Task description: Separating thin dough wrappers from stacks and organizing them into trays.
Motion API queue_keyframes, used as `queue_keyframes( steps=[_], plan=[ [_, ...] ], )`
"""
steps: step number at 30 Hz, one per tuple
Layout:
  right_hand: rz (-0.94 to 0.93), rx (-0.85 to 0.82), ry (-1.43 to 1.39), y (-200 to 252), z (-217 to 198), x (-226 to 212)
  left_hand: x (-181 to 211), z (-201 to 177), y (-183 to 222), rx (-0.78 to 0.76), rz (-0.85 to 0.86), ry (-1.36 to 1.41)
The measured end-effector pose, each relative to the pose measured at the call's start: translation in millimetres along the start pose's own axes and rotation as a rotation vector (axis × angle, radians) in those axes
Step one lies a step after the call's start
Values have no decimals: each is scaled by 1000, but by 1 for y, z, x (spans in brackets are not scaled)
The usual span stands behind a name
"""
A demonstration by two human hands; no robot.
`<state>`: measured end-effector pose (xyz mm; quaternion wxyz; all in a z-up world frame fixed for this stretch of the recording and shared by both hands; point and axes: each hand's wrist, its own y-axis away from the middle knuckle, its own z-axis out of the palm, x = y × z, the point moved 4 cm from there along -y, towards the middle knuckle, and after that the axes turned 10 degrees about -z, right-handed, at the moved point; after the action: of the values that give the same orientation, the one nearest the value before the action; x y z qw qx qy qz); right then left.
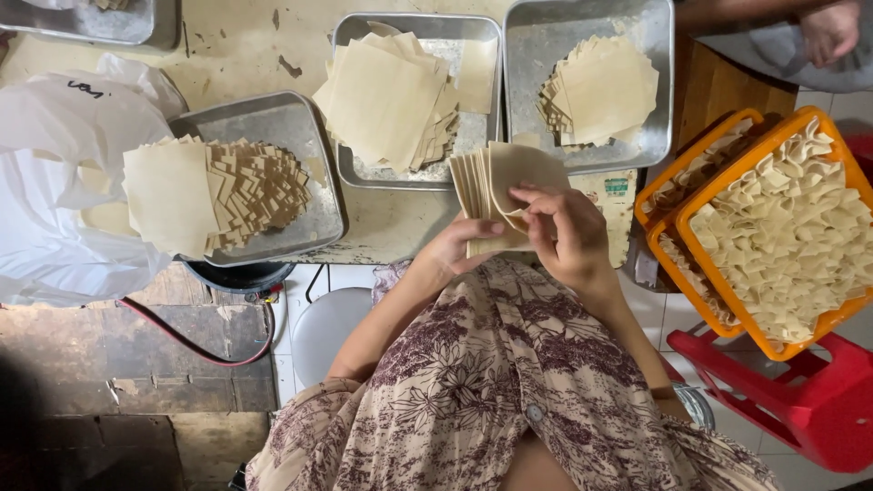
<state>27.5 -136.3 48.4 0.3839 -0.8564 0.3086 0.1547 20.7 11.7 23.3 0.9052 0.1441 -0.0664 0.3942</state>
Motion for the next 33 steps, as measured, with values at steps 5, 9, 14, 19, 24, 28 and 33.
queue_keyframes(
  steps=[5,9,14,19,24,28,33],
  plan=[
    [33,-9,20,23,4,12,-33,-43,-9,16,32,-18],
    [21,44,-15,20,7,5,-72,-122,-25,16,18,-80],
    [227,160,-115,45,2,22,-33,-61,-12,7,22,-154],
    [384,235,-113,33,-35,24,-61,-109,-14,71,-33,-84],
    [347,180,-147,57,-32,40,-86,-135,-5,105,-111,-16],
    [260,71,-95,32,-21,-7,-63,-105,-22,4,-69,-167],
    [410,184,-186,44,-27,8,-78,-140,-24,173,-128,-162]
  ],
)
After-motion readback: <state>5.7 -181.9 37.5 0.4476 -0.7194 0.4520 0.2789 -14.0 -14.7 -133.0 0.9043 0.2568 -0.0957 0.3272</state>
